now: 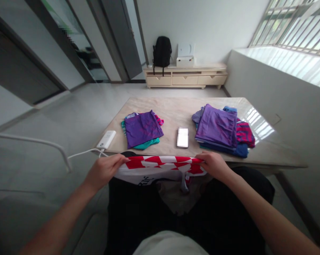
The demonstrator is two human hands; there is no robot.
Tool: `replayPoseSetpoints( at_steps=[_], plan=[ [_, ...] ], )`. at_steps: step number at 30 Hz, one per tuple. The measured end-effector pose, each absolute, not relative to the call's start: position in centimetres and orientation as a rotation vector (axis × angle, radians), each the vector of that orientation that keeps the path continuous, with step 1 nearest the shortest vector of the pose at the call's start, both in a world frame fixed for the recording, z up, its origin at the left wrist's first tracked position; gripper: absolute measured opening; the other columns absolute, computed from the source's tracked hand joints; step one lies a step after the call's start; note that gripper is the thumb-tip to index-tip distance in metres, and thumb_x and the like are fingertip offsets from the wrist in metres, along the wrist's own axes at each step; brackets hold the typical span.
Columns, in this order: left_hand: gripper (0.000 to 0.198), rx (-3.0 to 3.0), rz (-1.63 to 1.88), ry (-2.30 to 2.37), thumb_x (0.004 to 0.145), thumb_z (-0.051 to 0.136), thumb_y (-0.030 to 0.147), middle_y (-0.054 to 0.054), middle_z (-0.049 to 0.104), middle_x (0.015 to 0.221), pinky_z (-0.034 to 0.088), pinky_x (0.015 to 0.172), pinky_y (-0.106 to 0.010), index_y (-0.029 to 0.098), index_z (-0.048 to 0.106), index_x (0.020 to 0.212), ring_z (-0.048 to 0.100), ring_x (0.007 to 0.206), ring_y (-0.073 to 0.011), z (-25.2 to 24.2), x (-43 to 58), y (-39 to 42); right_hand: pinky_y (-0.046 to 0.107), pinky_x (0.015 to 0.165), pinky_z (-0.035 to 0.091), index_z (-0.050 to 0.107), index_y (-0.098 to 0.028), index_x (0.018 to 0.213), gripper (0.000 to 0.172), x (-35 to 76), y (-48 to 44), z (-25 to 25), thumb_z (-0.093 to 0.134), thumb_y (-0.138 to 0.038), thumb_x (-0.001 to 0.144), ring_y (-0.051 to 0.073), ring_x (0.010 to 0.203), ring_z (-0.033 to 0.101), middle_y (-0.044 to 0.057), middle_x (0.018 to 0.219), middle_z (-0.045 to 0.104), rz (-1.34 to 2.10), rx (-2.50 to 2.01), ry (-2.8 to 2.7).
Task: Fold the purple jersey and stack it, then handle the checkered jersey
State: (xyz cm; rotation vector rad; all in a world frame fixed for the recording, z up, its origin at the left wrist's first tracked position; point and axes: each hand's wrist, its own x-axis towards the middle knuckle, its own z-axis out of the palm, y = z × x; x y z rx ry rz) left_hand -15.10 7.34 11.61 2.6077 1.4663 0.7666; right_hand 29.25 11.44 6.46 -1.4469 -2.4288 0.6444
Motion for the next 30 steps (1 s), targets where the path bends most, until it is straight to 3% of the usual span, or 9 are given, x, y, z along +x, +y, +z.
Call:
replayPoseSetpoints(
  at_steps=[4, 9, 15, 24, 30],
  plan=[
    [0.041, 2.469, 0.837, 1.451, 0.105, 0.052, 0.044, 0.002, 0.072, 0.068, 0.042, 0.058, -0.021, 0.020, 0.071, 0.077, 0.068, 0.060, -0.0119, 12.0, -14.5, 7.6, 0.028, 0.067, 0.041, 0.072, -0.019, 0.082, 0.023, 30.0, 10.7, 6.6, 0.050, -0.016, 0.080, 0.019, 0.070, 0.060, 0.003, 0.074, 0.070, 0.889, -1.477, -2.253],
    [0.048, 2.437, 0.804, 1.364, 0.102, 0.052, 0.049, 0.004, 0.064, 0.056, 0.039, 0.051, -0.022, 0.021, 0.067, 0.066, 0.059, 0.049, -0.0108, 13.9, -13.4, 6.7, 0.030, 0.073, 0.047, 0.076, -0.018, 0.083, 0.015, 29.1, 9.7, 4.1, 0.064, -0.026, 0.077, 0.022, 0.078, 0.064, 0.002, 0.079, 0.074, 1.174, -1.452, -1.677],
    [0.046, 2.457, 0.758, 1.260, 0.103, 0.055, 0.043, 0.006, 0.063, 0.054, 0.038, 0.050, -0.020, 0.021, 0.068, 0.064, 0.057, 0.047, -0.0076, 15.9, -12.4, 3.8, 0.033, 0.070, 0.056, 0.071, -0.018, 0.097, 0.029, 24.4, 7.5, -1.5, 0.064, -0.037, 0.076, 0.025, 0.079, 0.073, 0.005, 0.086, 0.077, 1.358, -1.467, -1.184],
    [0.051, 2.566, 0.697, 1.165, 0.105, 0.051, 0.047, 0.005, 0.061, 0.055, 0.040, 0.052, -0.019, 0.019, 0.064, 0.064, 0.060, 0.047, -0.0072, 16.3, -13.2, 1.8, 0.043, 0.086, 0.061, 0.073, -0.017, 0.108, 0.044, 20.6, 2.5, -5.9, 0.078, -0.029, 0.066, 0.031, 0.095, 0.076, 0.012, 0.104, 0.080, 1.594, -1.373, -0.922],
    [0.050, 2.508, 0.753, 1.378, 0.102, 0.054, 0.050, 0.007, 0.061, 0.053, 0.040, 0.049, -0.017, 0.020, 0.065, 0.063, 0.059, 0.045, -0.0071, 15.6, -14.9, 2.5, 0.042, 0.093, 0.057, 0.076, -0.017, 0.102, 0.042, 22.0, 2.1, -6.6, 0.080, -0.017, 0.061, 0.031, 0.097, 0.074, 0.009, 0.102, 0.079, 1.409, -1.429, -1.094]
  ],
)
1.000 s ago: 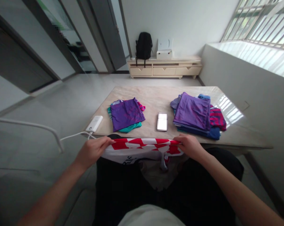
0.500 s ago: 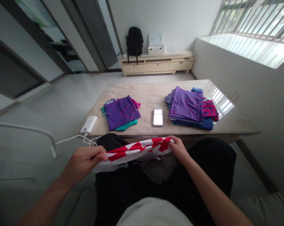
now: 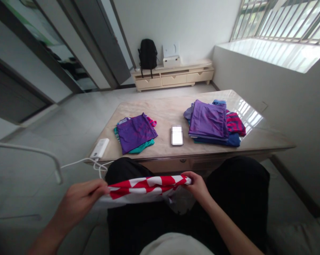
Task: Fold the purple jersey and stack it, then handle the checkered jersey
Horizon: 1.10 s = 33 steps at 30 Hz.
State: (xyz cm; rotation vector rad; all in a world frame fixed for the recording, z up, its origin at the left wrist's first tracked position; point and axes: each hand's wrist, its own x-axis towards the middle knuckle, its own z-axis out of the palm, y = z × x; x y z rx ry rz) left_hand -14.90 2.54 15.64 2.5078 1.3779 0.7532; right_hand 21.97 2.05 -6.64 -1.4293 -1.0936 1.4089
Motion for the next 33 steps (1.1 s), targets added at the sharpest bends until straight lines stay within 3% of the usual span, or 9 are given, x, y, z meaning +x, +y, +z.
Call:
replayPoseSetpoints(
  at_steps=[3, 8, 15, 22, 25, 30, 33],
  plan=[
    [0.050, 2.395, 0.746, 1.526, 0.101, 0.053, 0.047, 0.006, 0.060, 0.050, 0.037, 0.044, -0.017, 0.020, 0.066, 0.061, 0.056, 0.043, -0.0084, 14.9, -15.2, 3.3, 0.042, 0.095, 0.057, 0.074, -0.019, 0.106, 0.039, 22.3, 2.2, -6.9, 0.077, -0.021, 0.067, 0.030, 0.103, 0.073, 0.010, 0.109, 0.078, 1.325, -1.428, -1.158],
    [0.053, 2.182, 0.645, 1.649, 0.096, 0.050, 0.050, 0.003, 0.057, 0.049, 0.038, 0.046, -0.019, 0.017, 0.063, 0.057, 0.055, 0.046, -0.0115, 14.3, -14.8, 4.3, 0.042, 0.091, 0.058, 0.073, -0.020, 0.103, 0.030, 21.8, 2.0, -7.7, 0.073, -0.031, 0.075, 0.029, 0.097, 0.075, 0.010, 0.102, 0.079, 1.293, -1.424, -1.190],
    [0.054, 2.034, 0.506, 1.710, 0.090, 0.050, 0.057, 0.002, 0.053, 0.050, 0.034, 0.049, -0.021, 0.017, 0.061, 0.055, 0.049, 0.048, -0.0127, 14.9, -14.9, 3.3, 0.040, 0.090, 0.054, 0.077, -0.020, 0.092, 0.028, 21.0, 3.4, -7.9, 0.078, -0.039, 0.072, 0.030, 0.094, 0.072, 0.009, 0.095, 0.079, 1.303, -1.411, -1.104],
    [0.061, 1.893, 0.468, 1.869, 0.087, 0.045, 0.068, 0.002, 0.049, 0.051, 0.034, 0.051, -0.023, 0.018, 0.055, 0.054, 0.047, 0.051, -0.0145, 14.3, -16.9, 1.5, 0.037, 0.076, 0.057, 0.071, -0.020, 0.088, 0.050, 14.7, 7.8, -8.3, 0.080, -0.064, 0.067, 0.027, 0.087, 0.072, 0.008, 0.092, 0.077, 1.581, -1.251, -0.851],
    [0.063, 1.832, 0.432, 1.905, 0.088, 0.043, 0.070, 0.001, 0.051, 0.054, 0.036, 0.054, -0.023, 0.017, 0.060, 0.059, 0.050, 0.055, -0.0156, 13.1, -18.5, 0.6, 0.035, 0.070, 0.057, 0.068, -0.019, 0.086, 0.052, 10.3, 9.4, -9.3, 0.082, -0.065, 0.066, 0.024, 0.080, 0.072, 0.006, 0.087, 0.076, 1.663, -1.202, -0.744],
    [0.060, 1.704, 0.555, 2.094, 0.085, 0.045, 0.068, 0.001, 0.048, 0.053, 0.035, 0.053, -0.022, 0.017, 0.057, 0.057, 0.048, 0.055, -0.0153, 10.8, -21.3, -1.2, 0.031, 0.067, 0.055, 0.067, -0.016, 0.092, 0.041, 6.2, 11.6, -10.1, 0.075, -0.056, 0.082, 0.016, 0.068, 0.067, 0.002, 0.081, 0.072, 1.591, -1.174, -0.615],
    [0.056, 1.571, 0.649, 2.229, 0.083, 0.046, 0.066, 0.000, 0.049, 0.053, 0.037, 0.053, -0.023, 0.017, 0.059, 0.057, 0.048, 0.057, -0.0162, 9.5, -22.4, -2.4, 0.031, 0.066, 0.053, 0.069, -0.018, 0.094, 0.047, 6.4, 12.3, -9.5, 0.078, -0.060, 0.074, 0.019, 0.071, 0.067, 0.003, 0.083, 0.074, 1.496, -1.150, -0.594]
  ],
)
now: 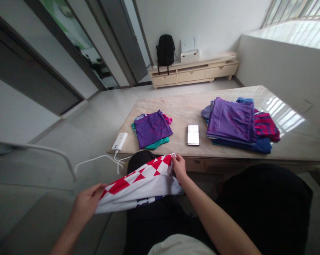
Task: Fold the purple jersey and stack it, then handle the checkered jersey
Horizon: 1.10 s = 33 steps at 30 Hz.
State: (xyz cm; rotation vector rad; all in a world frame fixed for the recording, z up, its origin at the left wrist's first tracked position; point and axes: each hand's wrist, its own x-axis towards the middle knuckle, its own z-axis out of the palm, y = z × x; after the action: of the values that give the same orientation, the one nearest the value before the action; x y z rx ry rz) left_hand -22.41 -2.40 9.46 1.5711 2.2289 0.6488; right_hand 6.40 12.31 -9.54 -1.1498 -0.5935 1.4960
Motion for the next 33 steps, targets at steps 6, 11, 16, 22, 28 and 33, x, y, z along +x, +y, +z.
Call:
replayPoseSetpoints(
  at_steps=[6, 11, 16, 22, 28, 33],
  plan=[
    [0.057, 1.318, 0.764, 2.294, 0.080, 0.047, 0.066, -0.004, 0.061, 0.058, 0.044, 0.060, -0.027, 0.014, 0.069, 0.067, 0.056, 0.062, -0.0206, 6.4, -23.3, -3.5, 0.032, 0.073, 0.053, 0.070, -0.020, 0.106, 0.053, 6.7, 13.4, -8.1, 0.075, -0.062, 0.074, 0.023, 0.083, 0.069, 0.006, 0.097, 0.077, 1.423, -1.108, -0.657],
    [0.058, 1.228, 0.839, 2.303, 0.079, 0.049, 0.067, -0.005, 0.065, 0.060, 0.046, 0.061, -0.029, 0.014, 0.071, 0.070, 0.058, 0.063, -0.0211, 4.6, -24.5, -3.5, 0.031, 0.072, 0.053, 0.071, -0.016, 0.090, 0.032, 3.9, 13.3, -9.7, 0.075, -0.048, 0.085, 0.020, 0.079, 0.067, 0.003, 0.085, 0.074, 1.506, -1.227, -0.754],
    [0.058, 1.089, 0.884, 2.334, 0.073, 0.056, 0.068, -0.008, 0.070, 0.064, 0.051, 0.064, -0.031, 0.013, 0.074, 0.073, 0.063, 0.067, -0.0246, 3.4, -26.4, -3.8, 0.030, 0.067, 0.056, 0.068, -0.013, 0.093, 0.027, 1.9, 12.7, -11.5, 0.066, -0.040, 0.099, 0.013, 0.070, 0.065, 0.001, 0.084, 0.069, 1.690, -1.229, -0.767],
    [0.070, 1.146, 0.943, 2.255, 0.068, 0.059, 0.083, -0.007, 0.071, 0.062, 0.052, 0.059, -0.030, 0.015, 0.071, 0.064, 0.064, 0.063, -0.0247, 2.2, -28.5, -5.1, 0.033, 0.075, 0.057, 0.069, -0.018, 0.108, 0.053, 2.7, 13.2, -8.8, 0.081, -0.056, 0.074, 0.021, 0.082, 0.071, 0.005, 0.094, 0.077, 1.629, -1.056, -0.718],
    [0.056, 1.950, 0.709, 1.909, 0.084, 0.061, 0.076, -0.001, 0.076, 0.067, 0.055, 0.059, -0.023, 0.024, 0.079, 0.074, 0.071, 0.059, -0.0194, 5.7, -27.4, -6.6, 0.033, 0.077, 0.053, 0.077, -0.017, 0.097, 0.047, 12.1, 12.1, -3.0, 0.090, -0.047, 0.064, 0.022, 0.079, 0.069, 0.006, 0.087, 0.078, 1.543, -0.976, -0.857],
    [0.019, 2.495, 0.901, 1.518, 0.092, 0.072, 0.043, 0.000, 0.080, 0.083, 0.057, 0.076, -0.016, 0.025, 0.078, 0.091, 0.076, 0.072, -0.0153, 10.4, -22.3, -3.6, 0.029, 0.076, 0.052, 0.077, -0.019, 0.084, 0.035, 23.7, 9.0, 3.9, 0.095, -0.039, 0.061, 0.020, 0.080, 0.067, 0.005, 0.087, 0.076, 1.295, -1.064, -0.984]
  ],
)
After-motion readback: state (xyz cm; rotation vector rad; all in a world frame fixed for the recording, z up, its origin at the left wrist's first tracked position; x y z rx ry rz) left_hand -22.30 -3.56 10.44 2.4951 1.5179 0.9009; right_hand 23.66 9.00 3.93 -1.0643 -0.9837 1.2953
